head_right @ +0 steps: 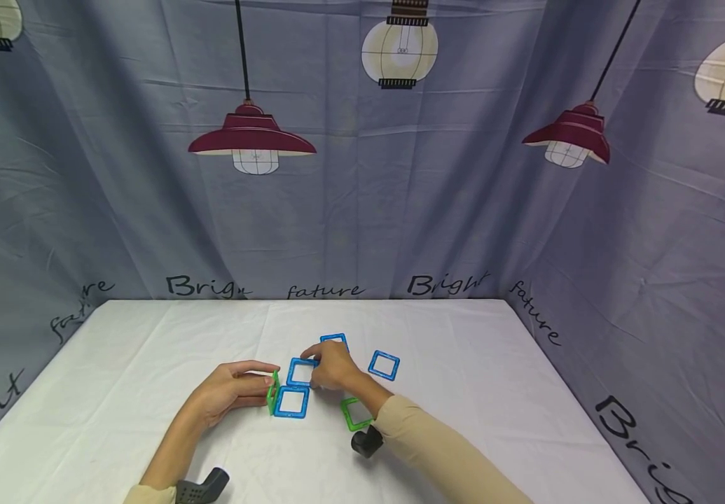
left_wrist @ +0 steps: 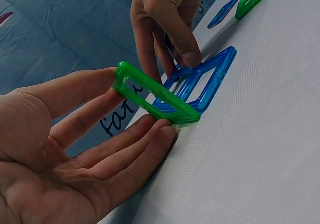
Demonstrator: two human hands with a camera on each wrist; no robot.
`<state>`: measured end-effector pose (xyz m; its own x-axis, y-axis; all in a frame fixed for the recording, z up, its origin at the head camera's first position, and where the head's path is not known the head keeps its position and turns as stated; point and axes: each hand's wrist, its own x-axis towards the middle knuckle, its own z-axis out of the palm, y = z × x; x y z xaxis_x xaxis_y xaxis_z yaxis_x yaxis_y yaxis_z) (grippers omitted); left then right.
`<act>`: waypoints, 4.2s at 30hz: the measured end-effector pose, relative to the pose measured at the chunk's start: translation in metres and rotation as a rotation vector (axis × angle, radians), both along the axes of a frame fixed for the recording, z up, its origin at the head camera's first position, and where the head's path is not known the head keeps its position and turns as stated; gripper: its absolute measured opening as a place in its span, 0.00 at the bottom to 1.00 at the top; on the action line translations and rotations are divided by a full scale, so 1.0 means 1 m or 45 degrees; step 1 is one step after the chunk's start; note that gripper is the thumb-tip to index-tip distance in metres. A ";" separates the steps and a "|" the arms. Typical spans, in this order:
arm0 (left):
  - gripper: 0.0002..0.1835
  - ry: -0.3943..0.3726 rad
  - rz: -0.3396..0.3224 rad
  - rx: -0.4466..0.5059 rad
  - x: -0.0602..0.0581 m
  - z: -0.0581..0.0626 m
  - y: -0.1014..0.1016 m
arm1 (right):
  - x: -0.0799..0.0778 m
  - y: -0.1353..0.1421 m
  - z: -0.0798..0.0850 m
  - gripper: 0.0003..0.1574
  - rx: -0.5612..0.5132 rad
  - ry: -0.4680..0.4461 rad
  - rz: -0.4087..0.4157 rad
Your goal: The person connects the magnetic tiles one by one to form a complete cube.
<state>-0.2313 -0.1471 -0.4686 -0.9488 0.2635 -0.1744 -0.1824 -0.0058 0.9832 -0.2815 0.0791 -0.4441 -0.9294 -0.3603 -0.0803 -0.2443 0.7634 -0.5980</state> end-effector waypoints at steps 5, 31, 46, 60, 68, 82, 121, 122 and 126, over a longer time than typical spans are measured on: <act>0.25 0.002 -0.001 -0.005 0.001 0.000 0.000 | -0.002 -0.004 -0.003 0.33 -0.009 -0.020 0.010; 0.25 0.005 0.007 -0.005 0.002 -0.001 0.001 | 0.001 -0.005 -0.003 0.28 -0.089 0.053 0.002; 0.26 -0.020 0.040 -0.021 0.000 0.001 0.002 | 0.004 0.003 0.016 0.11 -0.185 0.080 0.041; 0.29 -0.022 0.033 -0.024 0.001 0.002 0.002 | 0.005 0.007 0.022 0.12 -0.255 -0.077 0.050; 0.26 -0.003 0.016 -0.031 0.001 0.001 0.002 | 0.007 0.009 0.022 0.11 -0.324 -0.124 0.077; 0.25 0.011 0.025 -0.029 0.002 0.002 0.004 | 0.006 0.012 0.022 0.09 -0.311 -0.124 0.110; 0.25 0.032 0.014 -0.054 0.000 -0.001 0.003 | -0.048 0.047 -0.002 0.39 -0.215 -0.042 -0.366; 0.25 0.032 0.013 -0.055 0.000 -0.001 0.003 | -0.049 0.048 -0.004 0.40 -0.211 -0.051 -0.366; 0.24 0.035 0.015 -0.061 0.001 0.000 0.004 | -0.053 0.051 -0.011 0.42 -0.202 -0.056 -0.361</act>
